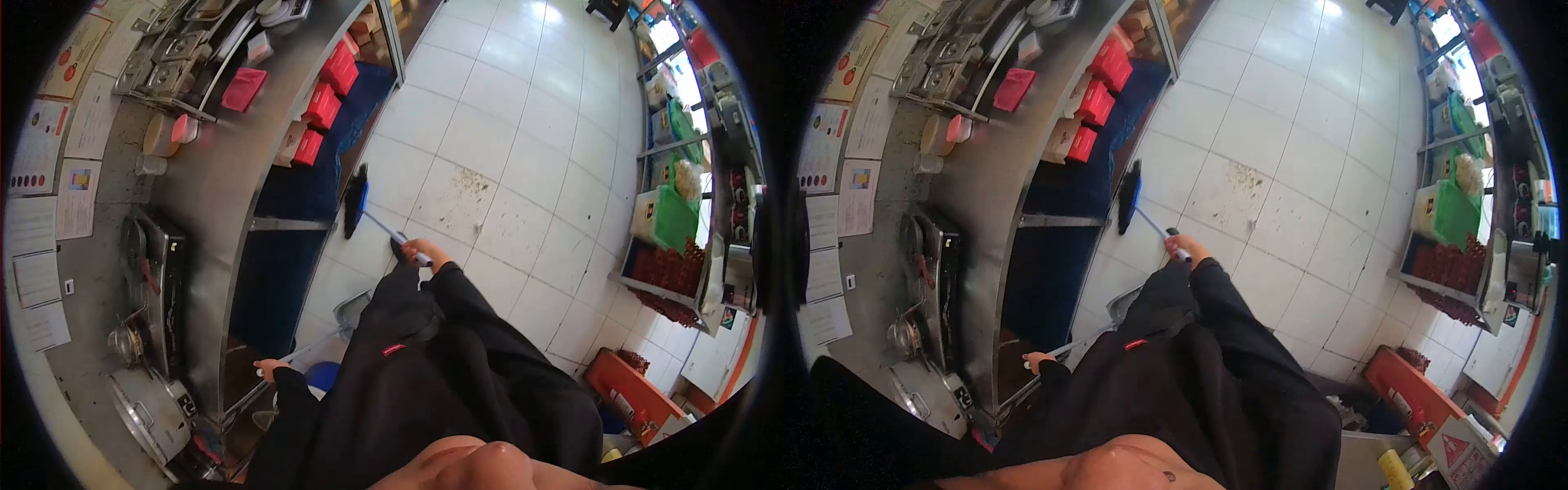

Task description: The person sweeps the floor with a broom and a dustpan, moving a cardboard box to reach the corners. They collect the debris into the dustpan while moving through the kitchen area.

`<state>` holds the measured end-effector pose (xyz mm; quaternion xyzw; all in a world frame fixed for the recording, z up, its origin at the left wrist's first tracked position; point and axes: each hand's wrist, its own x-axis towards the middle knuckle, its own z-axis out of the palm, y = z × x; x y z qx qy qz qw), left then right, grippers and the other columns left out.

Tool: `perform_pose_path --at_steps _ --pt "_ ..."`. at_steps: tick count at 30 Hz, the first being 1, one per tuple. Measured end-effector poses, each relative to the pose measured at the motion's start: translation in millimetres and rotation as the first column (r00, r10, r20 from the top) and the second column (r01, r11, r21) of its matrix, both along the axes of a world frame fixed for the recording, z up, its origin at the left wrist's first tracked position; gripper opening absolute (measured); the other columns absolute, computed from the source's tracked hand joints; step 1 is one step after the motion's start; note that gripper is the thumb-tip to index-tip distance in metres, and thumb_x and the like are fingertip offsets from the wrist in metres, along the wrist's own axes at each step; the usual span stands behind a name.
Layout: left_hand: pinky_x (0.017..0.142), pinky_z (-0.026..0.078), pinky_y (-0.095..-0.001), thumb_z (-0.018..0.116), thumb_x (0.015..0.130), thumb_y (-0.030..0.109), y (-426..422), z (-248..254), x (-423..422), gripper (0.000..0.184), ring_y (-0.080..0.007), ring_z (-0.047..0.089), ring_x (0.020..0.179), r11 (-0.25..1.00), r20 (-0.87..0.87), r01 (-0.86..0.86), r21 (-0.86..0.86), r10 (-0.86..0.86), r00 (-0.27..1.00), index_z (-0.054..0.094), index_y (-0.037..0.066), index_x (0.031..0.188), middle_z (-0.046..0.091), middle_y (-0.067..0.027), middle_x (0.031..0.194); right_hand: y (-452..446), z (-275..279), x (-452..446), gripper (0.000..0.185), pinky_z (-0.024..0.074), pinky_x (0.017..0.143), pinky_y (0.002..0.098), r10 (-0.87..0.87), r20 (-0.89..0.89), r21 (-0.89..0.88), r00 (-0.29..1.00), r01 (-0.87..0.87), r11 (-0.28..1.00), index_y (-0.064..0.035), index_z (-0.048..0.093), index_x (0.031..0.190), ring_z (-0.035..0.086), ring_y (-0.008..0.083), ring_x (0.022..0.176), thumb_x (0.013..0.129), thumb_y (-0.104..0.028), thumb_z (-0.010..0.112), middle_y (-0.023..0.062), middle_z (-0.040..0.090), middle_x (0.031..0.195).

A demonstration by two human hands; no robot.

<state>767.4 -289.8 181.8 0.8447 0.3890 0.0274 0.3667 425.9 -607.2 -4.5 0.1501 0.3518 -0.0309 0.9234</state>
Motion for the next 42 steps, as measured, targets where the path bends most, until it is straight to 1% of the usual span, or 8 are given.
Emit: perform_pose_path --at_steps 12,27,30,33,35,37,39,42 --pt "0.084 0.037 -0.0446 0.031 0.082 0.047 40 50 -4 0.063 -0.0362 0.043 0.102 0.999 0.033 -0.024 -0.027 0.025 0.999 0.041 -0.010 0.107 0.042 -0.0245 0.113 130 97 -277 0.013 0.0298 0.031 0.0182 -0.091 -0.509 -0.316 0.856 -0.087 0.945 -0.0043 0.042 0.069 0.035 0.0049 0.033 0.078 -0.010 0.048 -0.0025 0.039 0.047" --pt "0.075 0.045 -0.0403 0.029 0.086 0.033 30 8 42 0.048 -0.0342 0.053 0.088 0.931 0.099 0.344 0.120 -0.356 0.929 0.042 -0.009 0.106 0.049 -0.0233 0.102 141 108 -167 0.014 0.0375 0.040 0.0265 0.270 -0.606 -0.698 0.748 -0.663 0.271 -0.0014 0.059 0.069 0.045 0.0111 0.038 0.070 -0.014 0.054 0.0022 0.051 0.049" --pt "0.074 0.044 -0.0427 0.030 0.086 0.030 -1 55 1 0.043 -0.0349 0.053 0.088 0.939 0.222 0.131 -0.317 -0.061 0.973 0.041 -0.004 0.108 0.049 -0.0240 0.100 129 79 -114 0.018 0.0385 0.042 0.0277 0.286 -0.603 -0.685 0.744 -0.667 0.292 -0.0015 0.060 0.064 0.047 0.0128 0.039 0.069 -0.018 0.055 0.0039 0.052 0.049" --pt "0.074 0.044 -0.0432 0.033 0.085 0.023 4 47 17 0.037 -0.0357 0.053 0.087 0.975 0.164 0.116 -0.190 -0.085 0.983 0.036 -0.001 0.114 0.048 -0.0252 0.101 157 -2 -106 0.022 0.0399 0.044 0.0288 0.266 -0.612 -0.746 0.745 -0.655 0.117 -0.0027 0.061 0.063 0.051 0.0139 0.043 0.069 -0.023 0.056 0.0047 0.056 0.052" --pt "0.075 0.044 -0.0423 0.036 0.085 0.020 -11 48 5 0.038 -0.0366 0.052 0.088 0.617 -0.200 0.613 0.494 -0.605 0.771 0.030 0.000 0.117 0.047 -0.0270 0.102 150 -90 -100 0.020 0.0415 0.048 0.0300 0.211 -0.841 -0.501 0.498 -0.570 -0.651 -0.0070 0.062 0.061 0.055 0.0171 0.050 0.065 -0.026 0.058 0.0066 0.059 0.057" --pt "0.076 0.044 -0.0424 0.036 0.085 0.017 -41 53 -9 0.042 -0.0382 0.052 0.088 0.692 -0.159 0.604 0.395 -0.596 0.787 0.022 0.000 0.120 0.046 -0.0285 0.104 144 19 -161 0.018 0.0419 0.050 0.0302 0.242 -0.839 -0.540 0.487 -0.797 -0.270 -0.0115 0.064 0.064 0.057 0.0206 0.054 0.064 -0.028 0.057 0.0070 0.060 0.062" --pt "0.079 0.042 -0.0432 0.034 0.086 0.029 -58 31 -4 0.047 -0.0387 0.050 0.091 0.727 -0.112 0.623 0.289 -0.621 0.776 0.028 -0.007 0.116 0.045 -0.0299 0.104 157 14 -220 0.016 0.0433 0.048 0.0312 0.061 -0.822 -0.482 0.566 -0.634 -0.604 -0.0120 0.064 0.067 0.057 0.0189 0.052 0.060 -0.025 0.060 0.0059 0.060 0.060" --pt "0.083 0.039 -0.0433 0.018 0.083 0.052 -123 40 -30 0.077 -0.0357 0.048 0.098 0.830 0.113 0.484 -0.278 -0.472 0.875 0.039 -0.021 0.098 0.044 -0.0314 0.105 151 71 -251 0.013 0.0422 0.045 0.0273 0.117 -0.883 -0.451 0.455 -0.890 0.066 -0.0056 0.061 0.072 0.052 0.0152 0.043 0.066 -0.016 0.057 0.0055 0.057 0.055"
